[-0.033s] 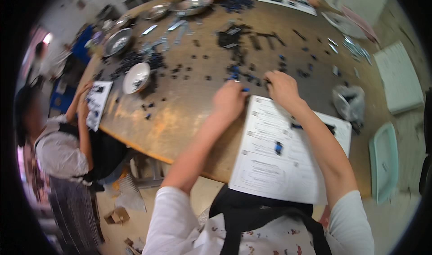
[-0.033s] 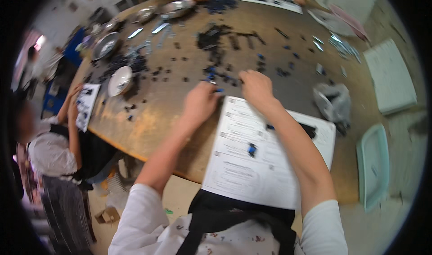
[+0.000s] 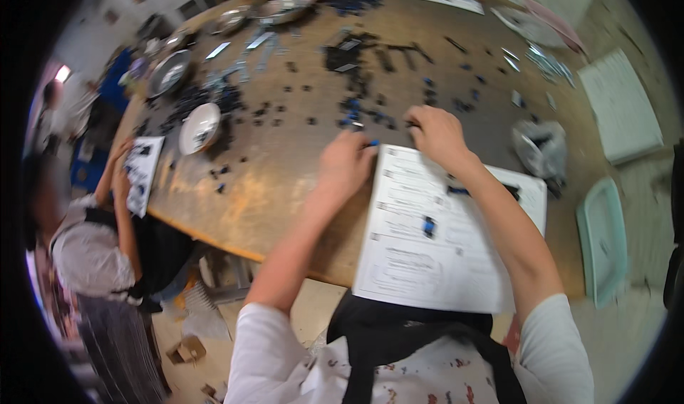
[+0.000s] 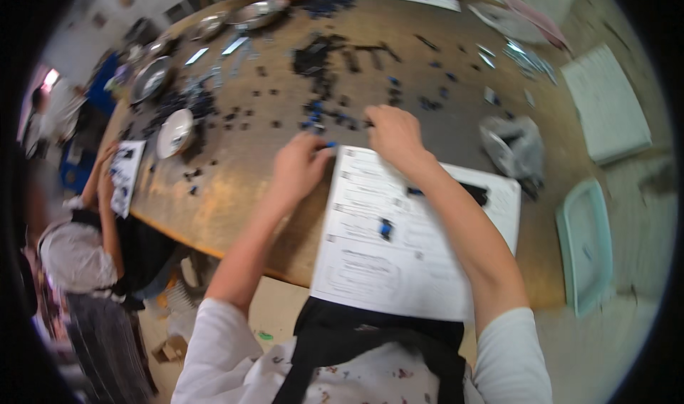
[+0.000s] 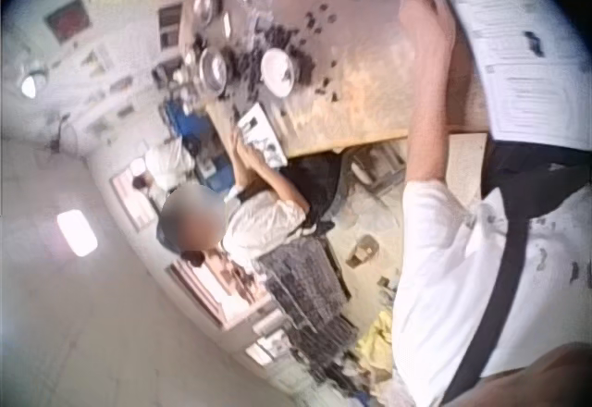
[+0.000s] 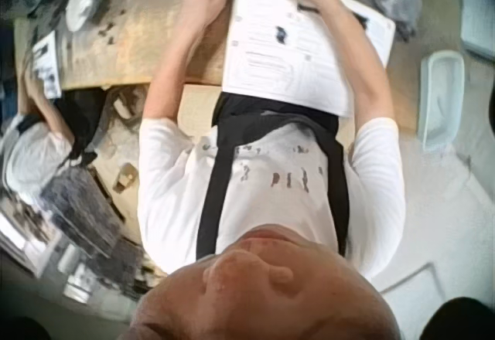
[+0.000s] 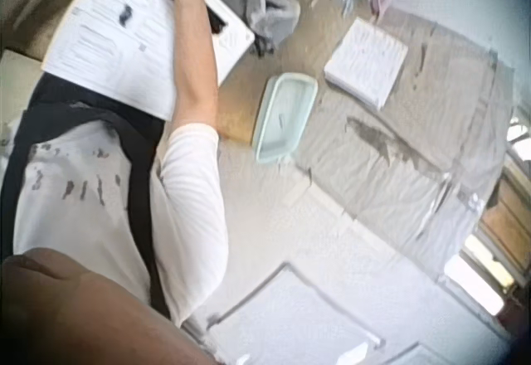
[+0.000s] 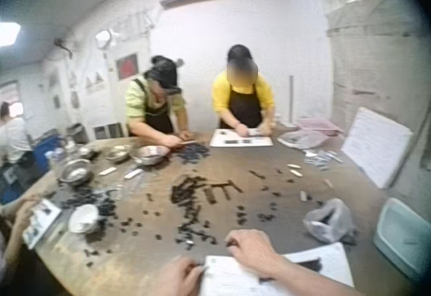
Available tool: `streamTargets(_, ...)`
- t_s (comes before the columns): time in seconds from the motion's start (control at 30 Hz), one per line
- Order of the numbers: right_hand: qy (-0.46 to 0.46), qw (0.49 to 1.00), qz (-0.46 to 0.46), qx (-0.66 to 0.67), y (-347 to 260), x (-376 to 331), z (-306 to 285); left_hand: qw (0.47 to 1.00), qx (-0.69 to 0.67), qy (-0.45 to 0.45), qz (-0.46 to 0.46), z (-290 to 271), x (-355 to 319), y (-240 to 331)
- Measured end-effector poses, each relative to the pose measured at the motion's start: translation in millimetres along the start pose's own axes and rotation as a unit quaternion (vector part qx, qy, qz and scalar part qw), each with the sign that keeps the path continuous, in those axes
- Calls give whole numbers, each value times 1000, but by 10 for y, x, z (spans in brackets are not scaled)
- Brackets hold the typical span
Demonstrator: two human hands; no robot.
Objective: The person assembles small mechanical parts on a table using an instruction sheet. They pick up bolts, nuts, and cylindrical components, then place them in sequence on the paper while occasionally using a wrench to tighten connections.
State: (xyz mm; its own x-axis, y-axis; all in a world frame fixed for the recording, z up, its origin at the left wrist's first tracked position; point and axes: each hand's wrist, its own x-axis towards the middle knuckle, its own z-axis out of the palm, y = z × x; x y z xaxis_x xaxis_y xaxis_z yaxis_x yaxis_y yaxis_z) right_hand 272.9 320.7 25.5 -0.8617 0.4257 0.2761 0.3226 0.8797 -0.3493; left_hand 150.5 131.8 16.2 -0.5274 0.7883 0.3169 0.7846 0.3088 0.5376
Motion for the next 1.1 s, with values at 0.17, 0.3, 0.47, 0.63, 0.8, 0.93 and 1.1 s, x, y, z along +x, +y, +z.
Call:
streamTargets(0.17, -98, 927, 145, 333, -136, -746, -638, 973, -172, -147, -35, 12, -860, 701)
streamTargets(0.3, -59, 953, 100, 280, -288, -1263, -526, 987, -90, -132, 16, 56, -984, 1020)
streamTargets(0.47, -101, 984, 35, 143, -472, -1309, -391, 992, -51, -112, -38, 93, -1068, 1008)
streamTargets(0.63, -121, 987, 27, 107, -439, -1206, -474, 973, -162, -144, -75, -6, -930, 775)
streamTargets(0.8, 25, 994, -1, 104, -169, -385, -187, 996, -47, 53, -53, 36, -35, 45)
streamTargets(0.93, -93, 986, 134, 30, -236, 149, 64, 988, 94, -5, -126, 140, 425, -162)
streamTargets(1.1, -25, 992, 125, 11, -142, 264, 357, 982, 80, -33, -167, 227, 543, -216)
